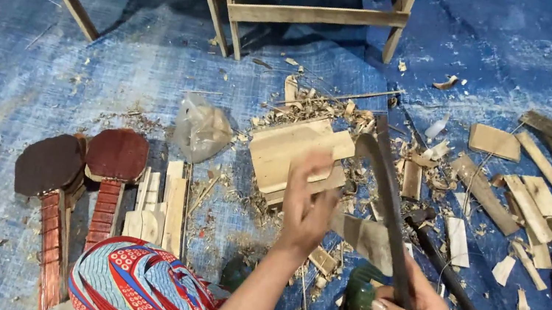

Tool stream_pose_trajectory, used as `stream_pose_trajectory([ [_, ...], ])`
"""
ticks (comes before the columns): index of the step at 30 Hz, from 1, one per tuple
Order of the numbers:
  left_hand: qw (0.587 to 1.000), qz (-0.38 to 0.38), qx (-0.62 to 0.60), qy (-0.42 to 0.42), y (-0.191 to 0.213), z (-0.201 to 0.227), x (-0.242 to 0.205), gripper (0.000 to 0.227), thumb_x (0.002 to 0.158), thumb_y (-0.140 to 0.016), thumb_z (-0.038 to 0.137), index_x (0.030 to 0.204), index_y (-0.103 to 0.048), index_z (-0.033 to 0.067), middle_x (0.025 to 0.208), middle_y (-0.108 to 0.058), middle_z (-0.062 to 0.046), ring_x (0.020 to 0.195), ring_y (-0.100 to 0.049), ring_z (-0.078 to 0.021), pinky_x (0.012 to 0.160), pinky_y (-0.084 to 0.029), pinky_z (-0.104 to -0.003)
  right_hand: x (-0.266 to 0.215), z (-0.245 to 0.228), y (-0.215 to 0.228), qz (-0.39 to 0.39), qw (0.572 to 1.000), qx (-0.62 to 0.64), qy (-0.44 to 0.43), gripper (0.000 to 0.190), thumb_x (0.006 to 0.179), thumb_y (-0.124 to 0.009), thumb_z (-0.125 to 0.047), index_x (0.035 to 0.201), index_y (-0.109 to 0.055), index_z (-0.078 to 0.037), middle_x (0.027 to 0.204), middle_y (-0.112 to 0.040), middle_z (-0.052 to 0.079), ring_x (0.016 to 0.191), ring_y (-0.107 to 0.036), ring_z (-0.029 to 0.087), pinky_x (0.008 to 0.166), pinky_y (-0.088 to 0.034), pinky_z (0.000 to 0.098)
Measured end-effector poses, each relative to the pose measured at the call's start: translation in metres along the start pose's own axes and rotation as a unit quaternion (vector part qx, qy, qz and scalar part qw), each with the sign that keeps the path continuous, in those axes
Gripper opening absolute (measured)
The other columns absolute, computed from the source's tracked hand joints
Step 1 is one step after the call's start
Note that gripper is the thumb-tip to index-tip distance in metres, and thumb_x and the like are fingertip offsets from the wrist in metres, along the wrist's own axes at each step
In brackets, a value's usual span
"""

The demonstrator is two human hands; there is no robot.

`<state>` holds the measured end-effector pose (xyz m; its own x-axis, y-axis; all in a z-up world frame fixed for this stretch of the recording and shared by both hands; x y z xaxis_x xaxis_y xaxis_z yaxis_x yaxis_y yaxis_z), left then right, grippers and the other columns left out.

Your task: The person sits on a blue tarp and uses a curved knife to shave and shape a small piece of wood. They repeatedly scrape the wood, rotate it, and remove shavings by hand. The person also briefly uses a file on the wood before returning to the knife.

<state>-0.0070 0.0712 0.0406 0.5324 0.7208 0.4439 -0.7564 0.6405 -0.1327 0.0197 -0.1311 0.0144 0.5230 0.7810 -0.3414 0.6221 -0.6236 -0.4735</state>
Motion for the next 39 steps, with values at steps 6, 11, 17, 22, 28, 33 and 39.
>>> stream_pose_trajectory([
  [6, 0.906, -0.322, 0.171, 0.215, -0.041, -0.083, -0.092, 0.112, 0.067, -0.073, 0.057, 0.159, -0.017, 0.0274, 0.174, -0.009, -0.006, 0.158, -0.013, -0.0252, 0.122, -0.023, -0.059, 0.001, -0.002, 0.004, -0.033, 0.999, -0.032, 0.029, 0.087, 0.087, -0.066, 0.000, 0.165, -0.032, -0.019, 0.076, -0.059, 0.010, 0.035, -0.035, 0.009, 0.026, -0.028, 0.0238],
  [11, 0.941, -0.289, 0.140, 0.106, -0.041, -0.096, -0.091, 0.073, 0.090, -0.068, 0.009, 0.155, -0.041, 0.0231, 0.166, -0.039, -0.015, 0.156, -0.028, -0.0325, 0.120, -0.017, -0.055, -0.005, -0.007, -0.001, -0.051, 0.997, 0.005, 0.057, 0.079, 0.093, -0.064, -0.008, 0.164, -0.031, -0.013, 0.065, -0.047, 0.008, 0.035, -0.033, 0.009, 0.028, -0.027, 0.0248],
  [17, 0.938, -0.298, 0.175, 0.028, -0.053, -0.089, -0.092, 0.072, 0.091, -0.076, 0.014, 0.153, -0.042, 0.0234, 0.155, -0.054, 0.000, 0.140, -0.051, -0.0227, 0.103, -0.034, -0.039, -0.005, -0.007, 0.018, -0.033, 0.996, -0.077, 0.037, 0.072, 0.090, -0.070, -0.010, 0.155, -0.038, -0.006, 0.063, -0.061, 0.006, 0.033, -0.048, 0.011, 0.025, -0.043, 0.0254],
  [22, 0.938, -0.287, 0.178, 0.081, -0.045, -0.126, -0.103, 0.066, 0.092, -0.068, 0.014, 0.154, -0.045, 0.0160, 0.157, -0.051, -0.013, 0.146, -0.043, -0.0294, 0.106, -0.025, -0.044, -0.007, 0.004, 0.036, 0.063, 0.998, -0.005, 0.014, 0.073, 0.083, -0.068, 0.002, 0.153, -0.049, -0.008, 0.072, -0.054, 0.010, 0.033, -0.042, 0.013, 0.027, -0.031, 0.0294],
  [28, 0.941, -0.267, 0.203, 0.040, -0.040, -0.110, -0.096, 0.072, 0.089, -0.070, 0.010, 0.155, -0.042, 0.0178, 0.157, -0.051, -0.013, 0.149, -0.042, -0.0309, 0.109, -0.026, -0.050, -0.031, 0.006, 0.029, 0.119, 0.990, -0.069, -0.032, 0.085, 0.077, -0.074, 0.006, 0.157, -0.056, -0.015, 0.068, -0.057, 0.017, 0.044, -0.051, 0.021, 0.037, -0.033, 0.0338],
  [33, 0.945, -0.298, 0.082, 0.110, -0.039, -0.139, -0.106, 0.074, 0.098, -0.063, 0.039, 0.158, -0.034, 0.0081, 0.163, -0.033, -0.020, 0.155, -0.024, -0.0393, 0.121, -0.033, -0.058, 0.001, 0.024, 0.036, 0.076, 0.997, 0.027, 0.014, 0.082, 0.079, -0.070, 0.007, 0.156, -0.053, -0.014, 0.066, -0.048, 0.005, 0.043, -0.041, 0.011, 0.034, -0.027, 0.0265],
  [39, 0.945, -0.248, 0.214, 0.001, -0.042, -0.133, -0.094, 0.067, 0.088, -0.080, 0.009, 0.148, -0.051, 0.0132, 0.151, -0.059, -0.011, 0.143, -0.050, -0.0272, 0.099, -0.035, -0.040, -0.019, 0.018, 0.027, 0.091, 0.995, -0.004, -0.051, 0.082, 0.084, -0.070, 0.003, 0.161, -0.052, -0.020, 0.066, -0.044, 0.007, 0.045, -0.040, 0.018, 0.038, -0.026, 0.0312],
])
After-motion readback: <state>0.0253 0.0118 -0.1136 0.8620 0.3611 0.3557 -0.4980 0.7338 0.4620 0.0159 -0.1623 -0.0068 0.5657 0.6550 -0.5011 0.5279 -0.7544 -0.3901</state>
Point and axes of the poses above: each hand's wrist, its own x-axis towards the middle knuckle, its own y-axis out of the back of the hand, z = x × y, the point moved 10 cm from there along x, towards the middle knuckle
